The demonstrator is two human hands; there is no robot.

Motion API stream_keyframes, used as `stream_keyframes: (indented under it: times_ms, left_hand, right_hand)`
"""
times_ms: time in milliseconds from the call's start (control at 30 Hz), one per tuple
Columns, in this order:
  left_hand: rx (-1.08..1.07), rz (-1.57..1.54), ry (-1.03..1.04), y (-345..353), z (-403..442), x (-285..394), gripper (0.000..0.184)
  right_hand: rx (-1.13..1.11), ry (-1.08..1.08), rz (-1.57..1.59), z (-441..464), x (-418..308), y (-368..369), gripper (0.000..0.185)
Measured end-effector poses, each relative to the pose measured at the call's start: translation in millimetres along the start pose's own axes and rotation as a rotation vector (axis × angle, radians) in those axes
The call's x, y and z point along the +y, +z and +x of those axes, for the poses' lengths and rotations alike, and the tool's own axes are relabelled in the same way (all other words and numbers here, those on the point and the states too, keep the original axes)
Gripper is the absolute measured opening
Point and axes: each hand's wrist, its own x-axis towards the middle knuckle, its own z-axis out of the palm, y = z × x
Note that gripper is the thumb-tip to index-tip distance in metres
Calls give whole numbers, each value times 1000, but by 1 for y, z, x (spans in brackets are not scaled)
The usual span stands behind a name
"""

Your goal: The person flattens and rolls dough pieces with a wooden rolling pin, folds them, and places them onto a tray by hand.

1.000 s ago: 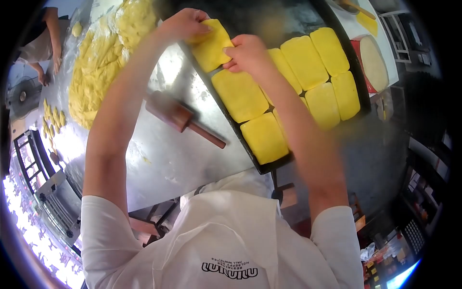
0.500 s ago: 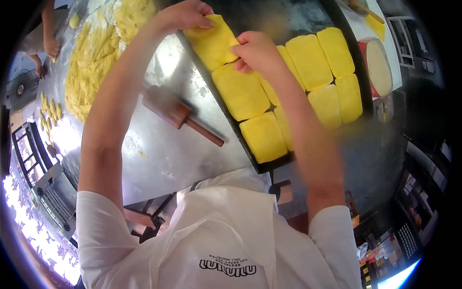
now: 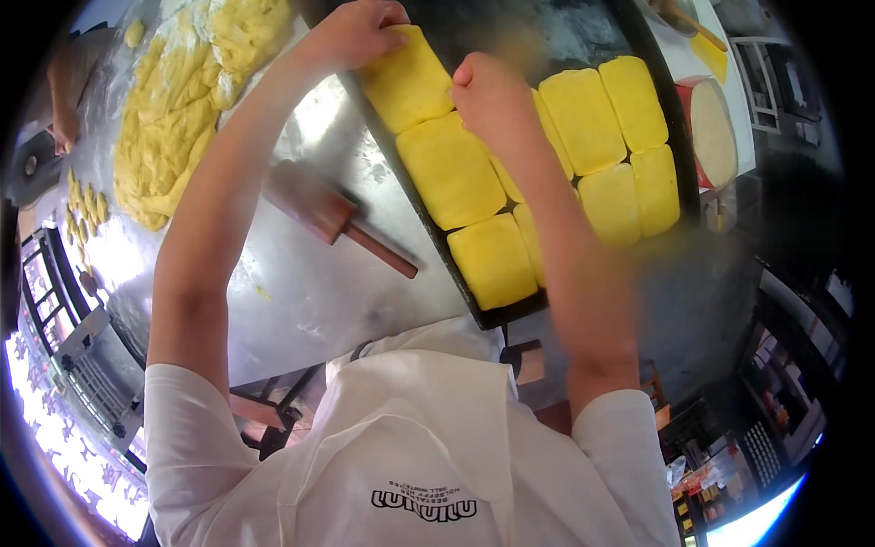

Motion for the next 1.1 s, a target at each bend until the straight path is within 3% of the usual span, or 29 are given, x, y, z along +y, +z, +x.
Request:
stream_keyframes:
  times_ms: [100, 300, 400, 433, 467, 500, 567, 667, 967, 1067, 1100]
  left_hand:
    - [55, 24, 6, 0, -4, 1, 18]
    - [241, 98, 110, -1, -8, -11, 21]
    - [383, 226, 139, 5, -29, -28, 19]
    - [431, 272, 151, 1, -36, -17, 18]
    - [310, 434, 81, 0, -54, -6, 20]
    - [282, 530, 147, 3, -63, -2, 24]
    - [227, 722, 271, 11, -80, -3, 34]
    - [160, 547, 265, 18, -106, 37, 60]
    - [249, 695, 72, 39, -109, 45, 73]
    - [188, 709, 1, 36, -108, 53, 70]
    - [193, 673, 7, 34, -110, 54, 66]
  right_hand:
    - [-6, -55, 32, -1, 0, -3, 8]
    - [-134, 35, 68, 7, -1, -15, 17]
    - [79, -23, 193, 8, -17, -24, 18]
    - [37, -55, 169, 11, -24, -25, 18]
    - [-1, -87, 145, 17, -31, -26, 19]
    - [-40, -120, 118, 25, -34, -26, 19]
    - [104, -515, -132, 44, -27, -14, 19]
    - [168, -885, -218, 58, -35, -3, 24]
    - [144, -933, -467, 61, -41, 4, 24]
    - [277, -917, -208, 64, -39, 4, 21]
    - [212, -789, -3, 67, -35, 8, 20]
